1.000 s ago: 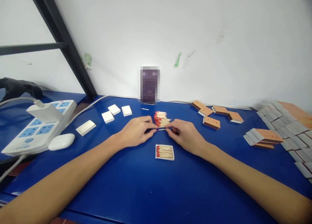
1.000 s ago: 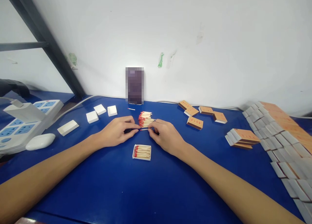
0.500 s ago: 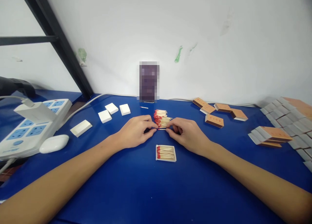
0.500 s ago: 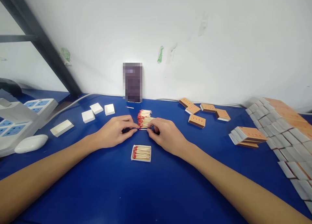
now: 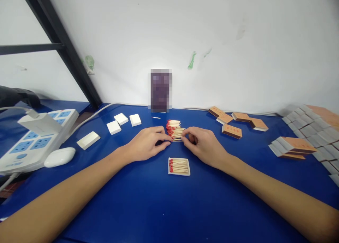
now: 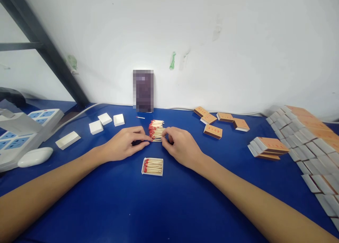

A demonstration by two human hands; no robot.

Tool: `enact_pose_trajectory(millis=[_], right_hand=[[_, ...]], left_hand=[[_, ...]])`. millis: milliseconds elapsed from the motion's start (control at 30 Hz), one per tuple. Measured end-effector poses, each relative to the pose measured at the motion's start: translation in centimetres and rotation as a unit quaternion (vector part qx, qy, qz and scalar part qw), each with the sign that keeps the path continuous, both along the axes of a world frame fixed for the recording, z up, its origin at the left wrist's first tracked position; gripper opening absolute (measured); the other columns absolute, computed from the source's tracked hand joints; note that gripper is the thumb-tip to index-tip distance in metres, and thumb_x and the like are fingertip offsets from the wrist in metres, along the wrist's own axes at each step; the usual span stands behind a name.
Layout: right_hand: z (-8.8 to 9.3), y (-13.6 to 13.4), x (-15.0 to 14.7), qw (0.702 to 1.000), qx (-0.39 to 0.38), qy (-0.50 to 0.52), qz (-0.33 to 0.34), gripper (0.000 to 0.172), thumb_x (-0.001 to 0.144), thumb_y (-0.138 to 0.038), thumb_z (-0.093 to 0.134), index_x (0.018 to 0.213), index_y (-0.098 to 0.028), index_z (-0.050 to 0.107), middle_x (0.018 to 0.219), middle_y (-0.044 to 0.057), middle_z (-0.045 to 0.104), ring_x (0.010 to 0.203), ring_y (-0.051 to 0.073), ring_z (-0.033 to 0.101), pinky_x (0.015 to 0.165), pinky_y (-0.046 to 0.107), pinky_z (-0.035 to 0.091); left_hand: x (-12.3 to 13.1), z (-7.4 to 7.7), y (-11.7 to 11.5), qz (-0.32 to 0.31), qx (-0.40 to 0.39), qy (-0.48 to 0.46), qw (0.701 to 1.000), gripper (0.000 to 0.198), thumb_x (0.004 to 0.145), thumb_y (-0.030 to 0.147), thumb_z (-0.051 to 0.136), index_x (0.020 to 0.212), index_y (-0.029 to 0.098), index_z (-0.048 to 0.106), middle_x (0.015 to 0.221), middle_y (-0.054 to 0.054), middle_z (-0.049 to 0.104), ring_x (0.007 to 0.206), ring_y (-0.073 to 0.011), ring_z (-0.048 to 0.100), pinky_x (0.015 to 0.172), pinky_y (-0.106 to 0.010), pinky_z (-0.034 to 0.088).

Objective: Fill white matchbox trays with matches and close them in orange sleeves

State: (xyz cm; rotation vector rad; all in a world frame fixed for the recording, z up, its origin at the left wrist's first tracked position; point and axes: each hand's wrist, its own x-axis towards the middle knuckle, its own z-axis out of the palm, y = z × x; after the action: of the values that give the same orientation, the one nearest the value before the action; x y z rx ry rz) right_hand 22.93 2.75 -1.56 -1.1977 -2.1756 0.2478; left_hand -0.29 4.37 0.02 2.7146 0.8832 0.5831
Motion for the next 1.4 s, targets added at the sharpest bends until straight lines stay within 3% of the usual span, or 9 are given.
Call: enact_pose_trajectory(millis=[500, 733, 1033, 1400], right_hand=[[0.03, -0.18, 0.06, 0.999, -0.012, -0.023, 0.035, 0.010, 0.086, -0.018, 0.054, 0.078, -0.019, 0.059, 0.065, -0.003, 0.051, 0.058, 0.011, 0.046, 0.056, 0.025, 0.034], [0.03, -0.27, -0.05, 1.000, -0.009, -0.023, 0.006, 0.011, 0.087, -0.021, 0.053, 0.084, -0.019, 0.062, 0.065, -0.002, 0.052, 0.058, 0.012, 0.046, 0.057, 0.026, 0.035], [0.04, -0.23, 0.01, 0.999, -0.009, -0.031, 0.016, 0.020, 0.090, -0.023, 0.050, 0.082, -0.018, 0.067, 0.066, 0.000, 0.053, 0.060, 0.013, 0.047, 0.058, 0.028, 0.035], [0.26, -0.37, 0.15, 0.998, -0.008, -0.032, 0.060, 0.017, 0.089, -0.020, 0.051, 0.078, -0.018, 0.065, 0.064, -0.001, 0.054, 0.059, 0.012, 0.047, 0.058, 0.026, 0.036]], left_hand=[[-0.03, 0.04, -0.06, -0.007, -0.009, -0.010, 1.000, 0.021, 0.094, 0.027, 0.053, 0.105, 0.021, 0.071, 0.091, -0.003, 0.062, 0.080, -0.0129, 0.059, 0.073, -0.026, 0.048], [0.04, 0.00, -0.05, 0.008, -0.006, 0.003, 1.000, 0.027, 0.096, 0.031, 0.051, 0.114, 0.021, 0.067, 0.091, -0.003, 0.061, 0.078, -0.0131, 0.058, 0.072, -0.026, 0.047], [0.07, 0.05, 0.03, -0.001, 0.000, 0.018, 1.000, 0.029, 0.096, 0.031, 0.049, 0.116, 0.022, 0.068, 0.091, -0.003, 0.059, 0.079, -0.0136, 0.056, 0.073, -0.027, 0.045], [0.07, -0.02, 0.10, 0.006, -0.013, 0.015, 1.000, 0.026, 0.095, 0.029, 0.052, 0.113, 0.020, 0.069, 0.092, -0.004, 0.060, 0.080, -0.0140, 0.057, 0.073, -0.027, 0.046]])
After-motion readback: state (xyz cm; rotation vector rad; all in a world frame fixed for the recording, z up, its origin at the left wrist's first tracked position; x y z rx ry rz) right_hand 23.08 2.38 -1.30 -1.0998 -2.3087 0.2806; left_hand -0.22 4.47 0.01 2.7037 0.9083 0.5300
